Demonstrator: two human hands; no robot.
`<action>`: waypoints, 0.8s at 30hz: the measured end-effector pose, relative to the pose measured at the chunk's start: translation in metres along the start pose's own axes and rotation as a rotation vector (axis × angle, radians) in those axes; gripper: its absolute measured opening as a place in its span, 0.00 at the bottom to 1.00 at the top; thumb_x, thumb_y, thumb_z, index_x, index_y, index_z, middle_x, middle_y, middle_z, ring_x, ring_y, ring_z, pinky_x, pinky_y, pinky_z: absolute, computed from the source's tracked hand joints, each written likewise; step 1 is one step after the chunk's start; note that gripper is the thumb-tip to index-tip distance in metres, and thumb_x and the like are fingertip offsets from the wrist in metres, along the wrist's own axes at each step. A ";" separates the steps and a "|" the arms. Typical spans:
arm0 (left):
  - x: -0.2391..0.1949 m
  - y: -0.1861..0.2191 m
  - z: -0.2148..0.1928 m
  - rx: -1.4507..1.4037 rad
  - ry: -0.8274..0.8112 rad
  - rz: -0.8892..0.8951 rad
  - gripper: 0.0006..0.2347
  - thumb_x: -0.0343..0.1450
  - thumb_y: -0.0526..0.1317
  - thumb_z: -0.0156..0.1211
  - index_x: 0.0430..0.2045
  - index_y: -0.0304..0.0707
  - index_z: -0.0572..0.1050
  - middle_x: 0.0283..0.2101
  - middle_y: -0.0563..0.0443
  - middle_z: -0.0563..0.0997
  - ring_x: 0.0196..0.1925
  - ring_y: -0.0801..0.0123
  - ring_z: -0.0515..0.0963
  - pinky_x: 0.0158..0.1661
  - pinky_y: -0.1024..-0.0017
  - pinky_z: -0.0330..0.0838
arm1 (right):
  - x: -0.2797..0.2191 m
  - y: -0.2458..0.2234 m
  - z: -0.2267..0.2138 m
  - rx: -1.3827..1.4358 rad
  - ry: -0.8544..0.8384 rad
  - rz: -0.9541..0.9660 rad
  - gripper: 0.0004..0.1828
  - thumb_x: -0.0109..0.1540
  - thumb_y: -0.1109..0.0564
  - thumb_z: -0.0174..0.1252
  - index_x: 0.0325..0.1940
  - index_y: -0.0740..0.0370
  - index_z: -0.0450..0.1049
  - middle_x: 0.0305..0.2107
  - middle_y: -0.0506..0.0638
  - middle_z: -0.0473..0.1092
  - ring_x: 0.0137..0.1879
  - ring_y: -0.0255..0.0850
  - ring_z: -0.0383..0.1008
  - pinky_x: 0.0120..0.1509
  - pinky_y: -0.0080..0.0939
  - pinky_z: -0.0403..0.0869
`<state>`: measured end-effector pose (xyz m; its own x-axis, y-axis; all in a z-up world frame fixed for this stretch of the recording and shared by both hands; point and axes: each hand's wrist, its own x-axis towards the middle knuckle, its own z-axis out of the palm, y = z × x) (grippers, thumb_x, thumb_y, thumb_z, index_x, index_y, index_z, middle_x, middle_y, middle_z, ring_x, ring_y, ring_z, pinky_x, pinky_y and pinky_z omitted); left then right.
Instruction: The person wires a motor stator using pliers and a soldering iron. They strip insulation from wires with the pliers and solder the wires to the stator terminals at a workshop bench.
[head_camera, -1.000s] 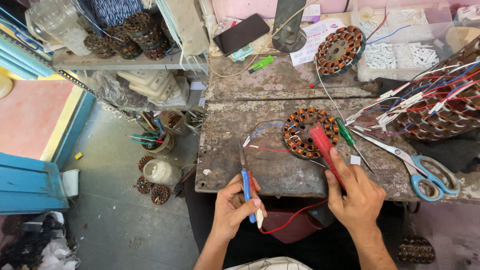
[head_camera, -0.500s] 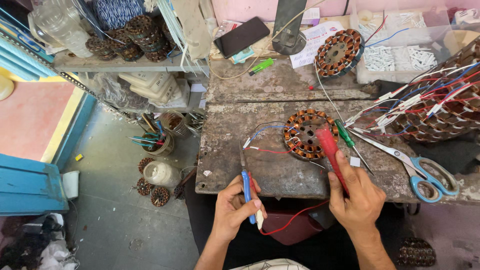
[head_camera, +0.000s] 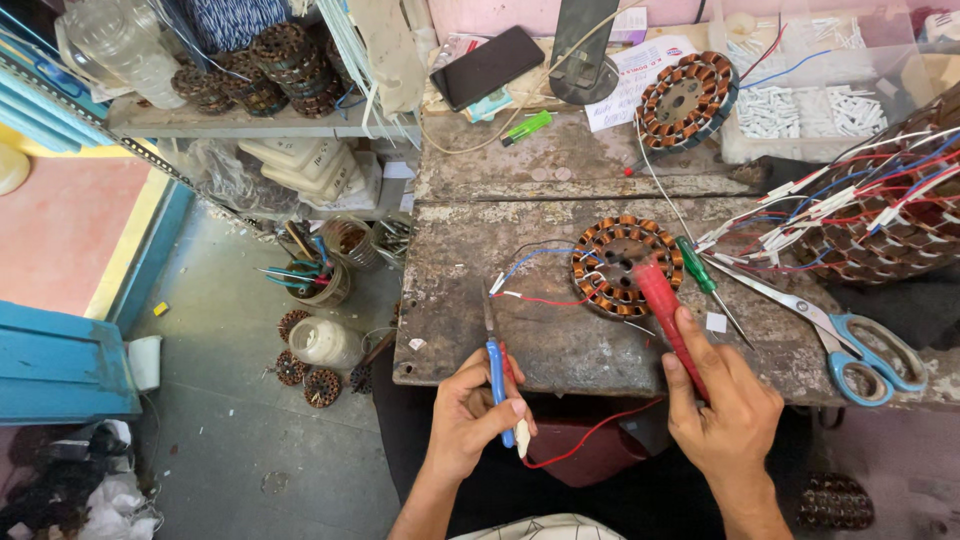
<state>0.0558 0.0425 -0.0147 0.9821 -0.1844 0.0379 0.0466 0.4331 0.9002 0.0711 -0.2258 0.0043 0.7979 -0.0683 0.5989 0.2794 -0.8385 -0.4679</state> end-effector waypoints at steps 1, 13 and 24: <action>0.000 0.000 0.000 -0.002 0.000 -0.002 0.05 0.67 0.28 0.64 0.28 0.22 0.75 0.44 0.40 0.71 0.30 0.61 0.84 0.31 0.68 0.80 | 0.000 0.000 0.000 0.003 0.000 -0.001 0.29 0.60 0.60 0.68 0.66 0.52 0.75 0.24 0.51 0.65 0.24 0.45 0.64 0.33 0.46 0.67; 0.001 0.005 0.002 -0.007 0.004 -0.015 0.05 0.67 0.27 0.64 0.29 0.22 0.74 0.45 0.41 0.71 0.31 0.61 0.84 0.30 0.69 0.80 | -0.001 -0.001 -0.003 0.040 -0.007 0.015 0.30 0.60 0.61 0.68 0.67 0.52 0.74 0.25 0.51 0.67 0.25 0.44 0.65 0.34 0.45 0.68; 0.000 0.002 0.000 0.017 -0.018 0.016 0.05 0.68 0.28 0.64 0.28 0.21 0.74 0.44 0.41 0.71 0.31 0.61 0.84 0.32 0.69 0.80 | -0.008 -0.003 -0.003 -0.031 0.009 -0.038 0.30 0.58 0.61 0.69 0.66 0.54 0.75 0.25 0.51 0.66 0.26 0.46 0.67 0.34 0.46 0.68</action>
<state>0.0562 0.0432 -0.0123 0.9792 -0.1936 0.0600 0.0276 0.4211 0.9066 0.0624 -0.2240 0.0032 0.7823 -0.0405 0.6216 0.2925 -0.8572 -0.4239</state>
